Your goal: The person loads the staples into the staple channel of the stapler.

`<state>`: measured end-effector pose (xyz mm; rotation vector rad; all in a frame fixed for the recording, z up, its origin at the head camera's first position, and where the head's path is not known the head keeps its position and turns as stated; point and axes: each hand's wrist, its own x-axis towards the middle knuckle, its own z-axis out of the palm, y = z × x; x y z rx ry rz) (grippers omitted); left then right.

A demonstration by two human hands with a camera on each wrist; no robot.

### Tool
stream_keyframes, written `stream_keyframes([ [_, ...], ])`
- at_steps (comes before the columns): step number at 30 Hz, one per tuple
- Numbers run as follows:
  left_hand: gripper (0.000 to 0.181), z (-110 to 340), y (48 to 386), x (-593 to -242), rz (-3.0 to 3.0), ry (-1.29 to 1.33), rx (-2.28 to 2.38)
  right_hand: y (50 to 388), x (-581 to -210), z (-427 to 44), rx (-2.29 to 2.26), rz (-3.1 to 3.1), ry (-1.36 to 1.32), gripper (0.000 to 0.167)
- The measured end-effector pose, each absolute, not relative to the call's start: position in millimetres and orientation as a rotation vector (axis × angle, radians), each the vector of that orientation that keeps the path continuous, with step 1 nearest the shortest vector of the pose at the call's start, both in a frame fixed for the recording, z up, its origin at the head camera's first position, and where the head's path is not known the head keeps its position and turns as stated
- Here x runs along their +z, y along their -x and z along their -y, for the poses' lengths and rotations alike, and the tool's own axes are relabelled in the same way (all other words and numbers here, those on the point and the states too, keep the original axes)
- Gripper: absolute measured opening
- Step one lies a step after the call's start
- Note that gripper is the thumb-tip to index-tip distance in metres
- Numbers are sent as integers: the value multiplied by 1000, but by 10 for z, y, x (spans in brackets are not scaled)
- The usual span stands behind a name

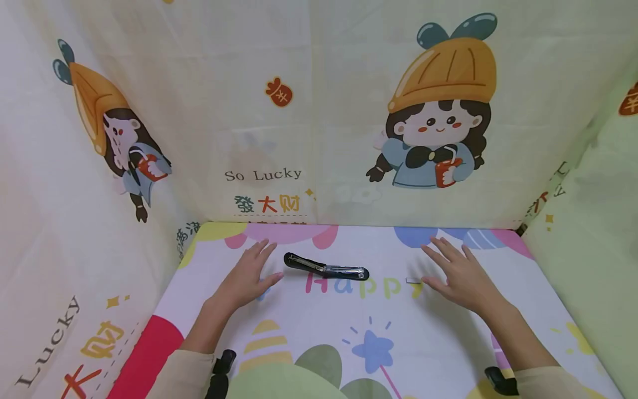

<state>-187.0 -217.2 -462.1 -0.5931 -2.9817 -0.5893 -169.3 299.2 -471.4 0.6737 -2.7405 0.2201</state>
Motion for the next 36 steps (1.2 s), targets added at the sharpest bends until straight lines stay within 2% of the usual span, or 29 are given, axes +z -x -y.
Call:
stream_keyframes([
  [19, 66, 2045, 1973, -4842, 2868, 513, -982, 1757, -5048, -2949, 494, 2639, -899, 68],
  [30, 58, 1886, 2068, -4937, 2802, 418, -1263, 1742, -5130, -2944, 576, 2763, -804, 60],
  [36, 54, 1848, 2078, -4998, 2736, 363, -1403, 1776, -5190, -2893, 590, 2736, -846, 54],
])
